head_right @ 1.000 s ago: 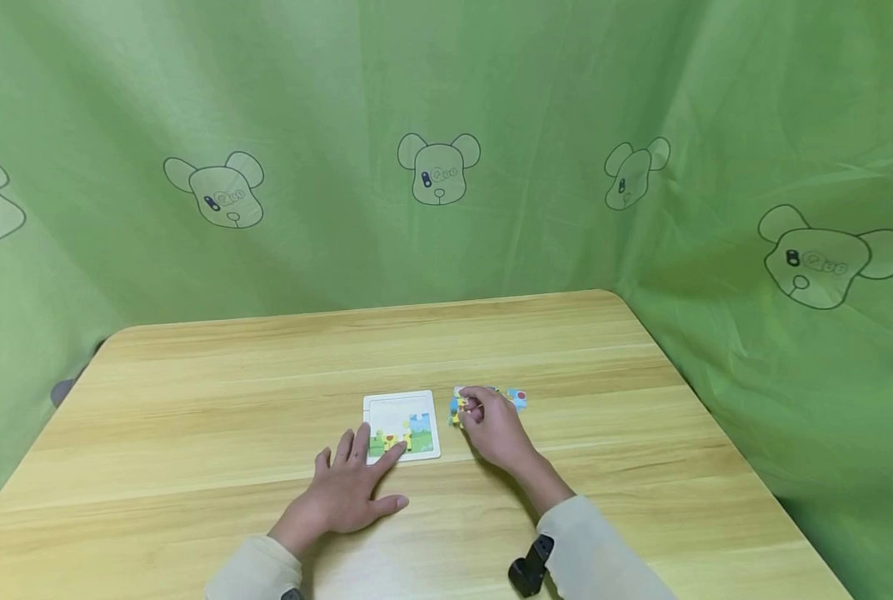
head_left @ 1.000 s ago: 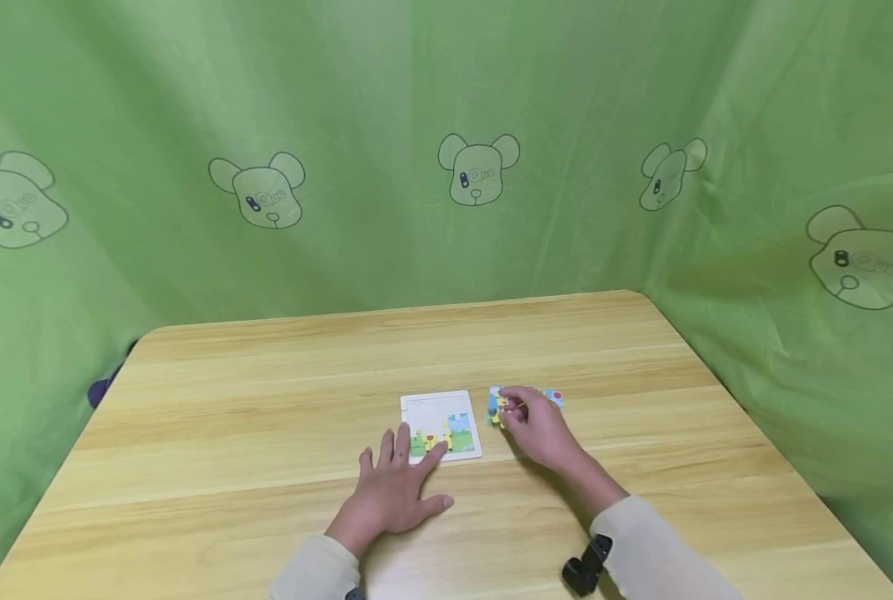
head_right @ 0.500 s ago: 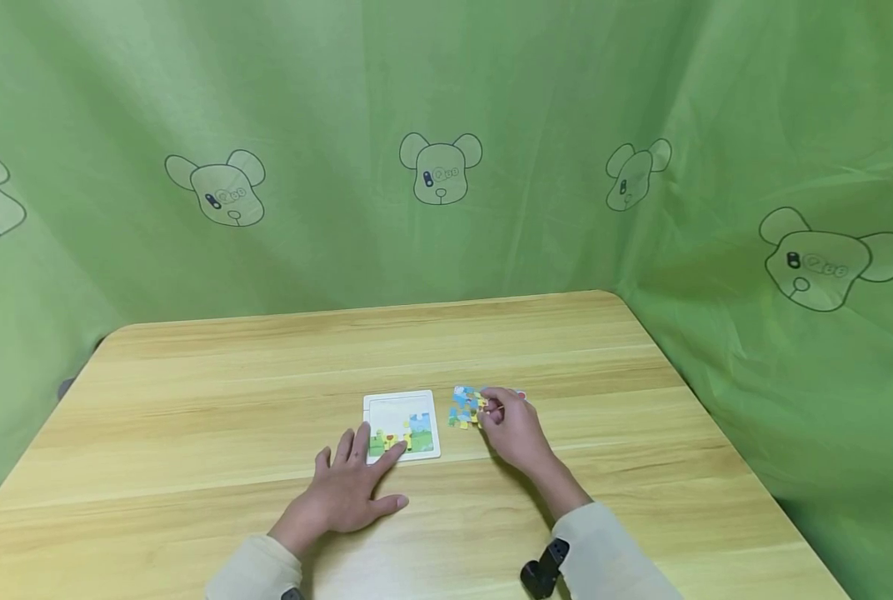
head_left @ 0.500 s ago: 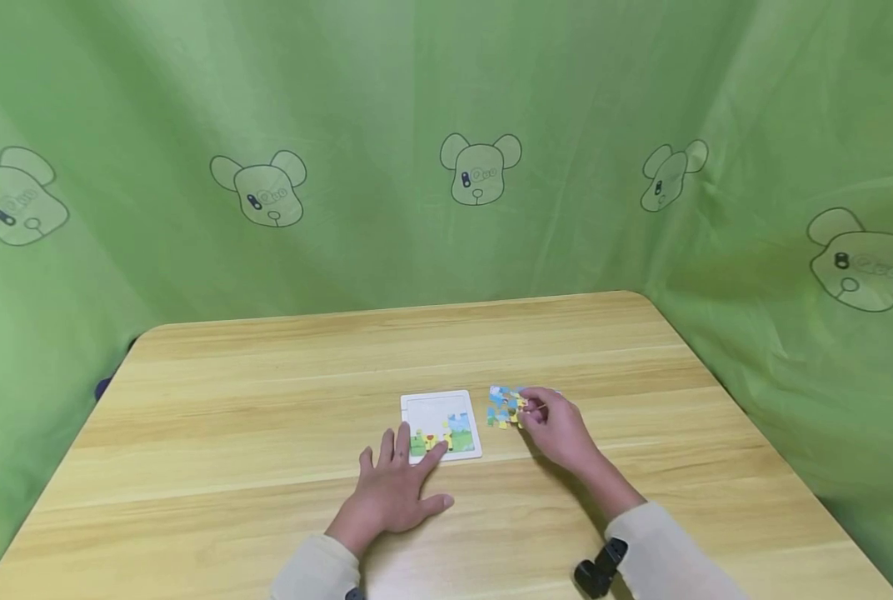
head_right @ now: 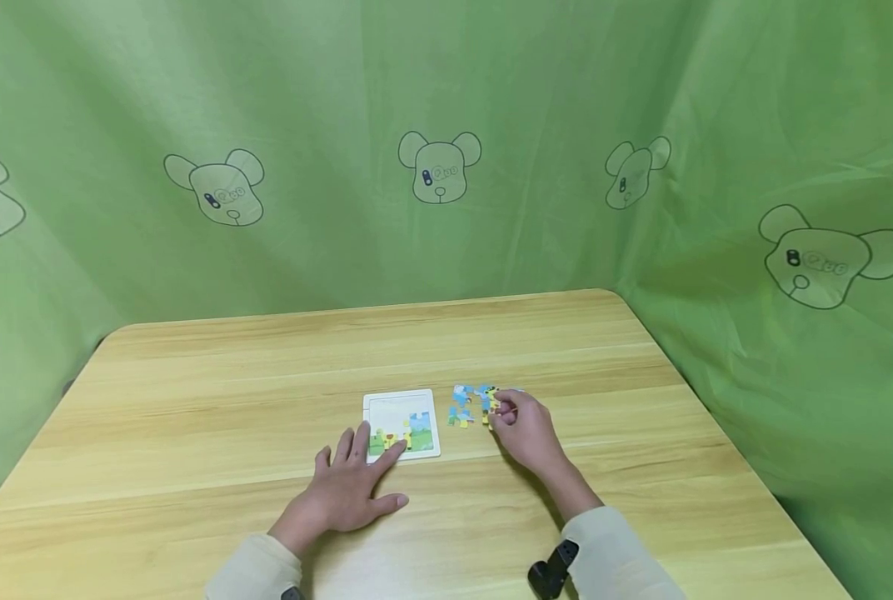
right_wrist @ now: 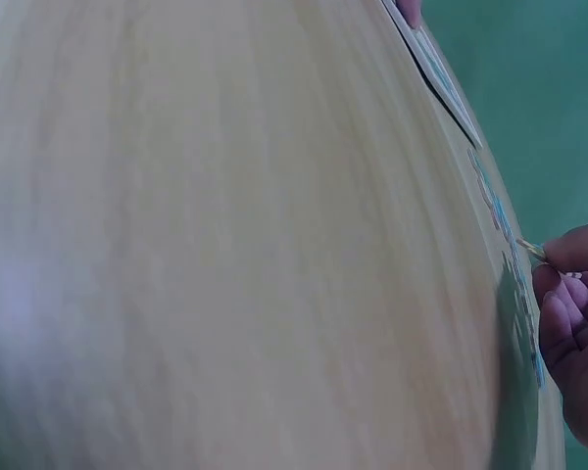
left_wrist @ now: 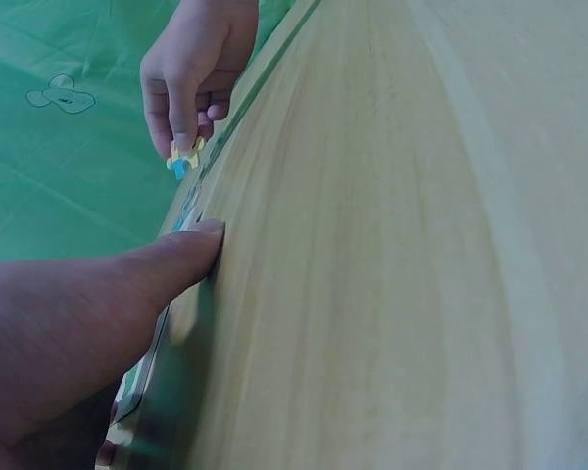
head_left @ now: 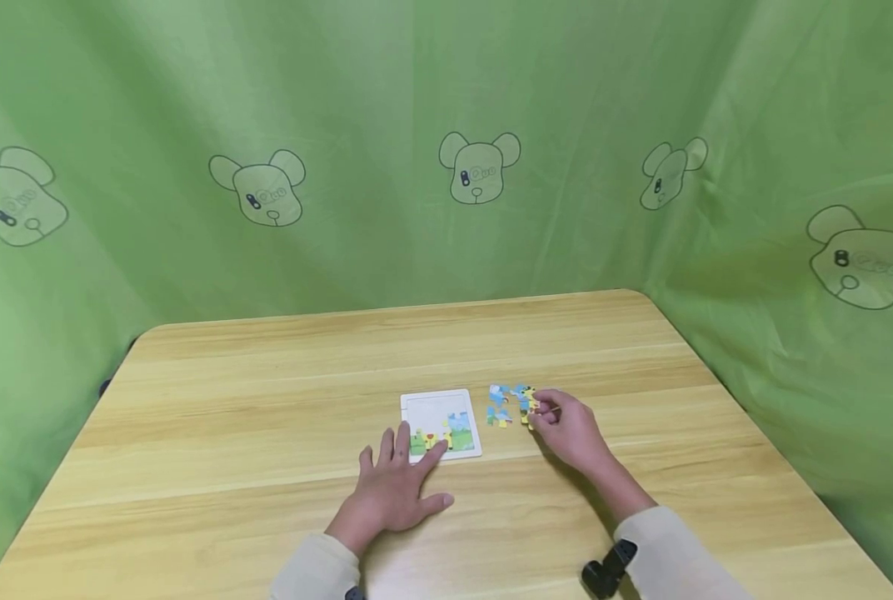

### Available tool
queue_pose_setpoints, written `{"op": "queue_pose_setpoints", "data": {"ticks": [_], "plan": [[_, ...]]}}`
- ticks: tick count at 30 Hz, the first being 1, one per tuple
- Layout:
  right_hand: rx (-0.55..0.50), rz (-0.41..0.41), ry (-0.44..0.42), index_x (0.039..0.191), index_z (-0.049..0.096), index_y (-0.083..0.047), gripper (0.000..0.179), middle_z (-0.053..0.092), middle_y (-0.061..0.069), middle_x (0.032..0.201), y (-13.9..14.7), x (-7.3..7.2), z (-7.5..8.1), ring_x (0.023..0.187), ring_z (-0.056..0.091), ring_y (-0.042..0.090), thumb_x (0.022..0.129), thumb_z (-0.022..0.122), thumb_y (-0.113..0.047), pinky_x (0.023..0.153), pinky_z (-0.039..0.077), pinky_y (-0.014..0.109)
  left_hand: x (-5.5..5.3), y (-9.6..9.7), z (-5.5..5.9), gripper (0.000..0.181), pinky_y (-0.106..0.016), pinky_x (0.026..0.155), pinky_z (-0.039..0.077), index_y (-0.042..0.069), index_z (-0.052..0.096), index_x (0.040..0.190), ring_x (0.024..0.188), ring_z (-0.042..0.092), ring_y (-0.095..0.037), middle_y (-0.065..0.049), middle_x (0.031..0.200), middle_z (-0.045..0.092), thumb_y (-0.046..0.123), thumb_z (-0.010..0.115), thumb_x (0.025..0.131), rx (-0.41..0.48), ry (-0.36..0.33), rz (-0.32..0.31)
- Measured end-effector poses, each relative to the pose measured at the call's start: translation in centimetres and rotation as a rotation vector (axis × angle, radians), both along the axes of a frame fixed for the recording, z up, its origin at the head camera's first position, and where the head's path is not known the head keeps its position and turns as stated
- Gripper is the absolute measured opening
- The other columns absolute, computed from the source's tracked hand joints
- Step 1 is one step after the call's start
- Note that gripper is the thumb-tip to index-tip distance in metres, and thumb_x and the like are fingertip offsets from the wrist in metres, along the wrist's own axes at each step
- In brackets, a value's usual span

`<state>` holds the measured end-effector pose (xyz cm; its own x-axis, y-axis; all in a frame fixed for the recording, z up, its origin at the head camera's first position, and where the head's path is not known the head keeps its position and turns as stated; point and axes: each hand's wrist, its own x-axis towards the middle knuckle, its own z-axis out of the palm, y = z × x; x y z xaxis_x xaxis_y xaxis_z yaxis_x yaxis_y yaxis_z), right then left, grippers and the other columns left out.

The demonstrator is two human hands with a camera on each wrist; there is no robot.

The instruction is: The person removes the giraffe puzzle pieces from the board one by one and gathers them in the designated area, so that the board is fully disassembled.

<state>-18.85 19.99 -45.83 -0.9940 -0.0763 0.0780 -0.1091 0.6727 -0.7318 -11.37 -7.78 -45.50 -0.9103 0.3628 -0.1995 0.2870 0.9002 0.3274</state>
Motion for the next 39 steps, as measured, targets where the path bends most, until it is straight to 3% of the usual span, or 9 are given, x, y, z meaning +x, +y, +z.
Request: {"op": "queue_pose_setpoints", "data": {"ticks": [14,23,26,32,39], "plan": [[0.011,0.011,-0.012,0.113,0.061,0.006,0.034,0.061,0.011,0.091,0.3,0.0,-0.3,0.077,0.059,0.016,0.082,0.069,-0.004,0.066,0.051,0.018,0.0,0.0,0.4,0.072,-0.069,0.104,0.015,0.035,0.026,0.149,0.140,0.012,-0.046,-0.026,0.155,0.011,0.066,0.045,0.087,-0.013,-0.009,-0.005],[0.130,0.012,-0.036,0.108,0.063,0.008,0.031,0.064,0.006,0.085,-0.2,-0.2,0.1,0.075,0.058,0.014,0.082,0.069,-0.009,0.072,0.052,0.030,-0.2,0.0,-0.1,0.072,-0.069,0.104,0.014,0.036,0.026,0.148,0.140,0.012,-0.046,-0.026,0.155,0.011,0.066,0.046,0.086,-0.010,0.010,-0.004],[0.156,0.005,-0.044,0.106,0.064,0.007,0.030,0.064,0.005,0.084,-0.4,-0.3,0.2,0.078,0.059,0.017,0.082,0.069,-0.011,0.080,0.051,0.037,-0.1,0.0,0.1,0.072,-0.069,0.104,0.014,0.036,0.026,0.149,0.140,0.012,-0.047,-0.026,0.154,0.011,0.066,0.046,0.087,-0.009,0.002,-0.007],[0.191,-0.008,-0.027,0.097,0.065,0.004,0.023,0.059,0.003,0.077,-0.5,-0.5,0.2,0.108,0.059,0.034,0.081,0.069,-0.013,0.103,0.038,0.050,0.0,0.1,0.3,0.072,-0.069,0.104,0.014,0.036,0.026,0.149,0.140,0.012,-0.047,-0.026,0.155,0.010,0.066,0.046,0.087,-0.007,-0.008,-0.005],[0.233,-0.020,0.000,0.092,0.064,0.001,0.024,0.055,0.003,0.075,-0.7,-0.8,0.0,0.078,0.054,0.022,0.080,0.071,-0.018,0.088,0.046,0.045,-0.1,0.0,0.2,0.072,-0.069,0.104,0.014,0.035,0.026,0.149,0.140,0.011,-0.047,-0.026,0.155,0.010,0.066,0.045,0.087,-0.011,-0.012,-0.002]]}}
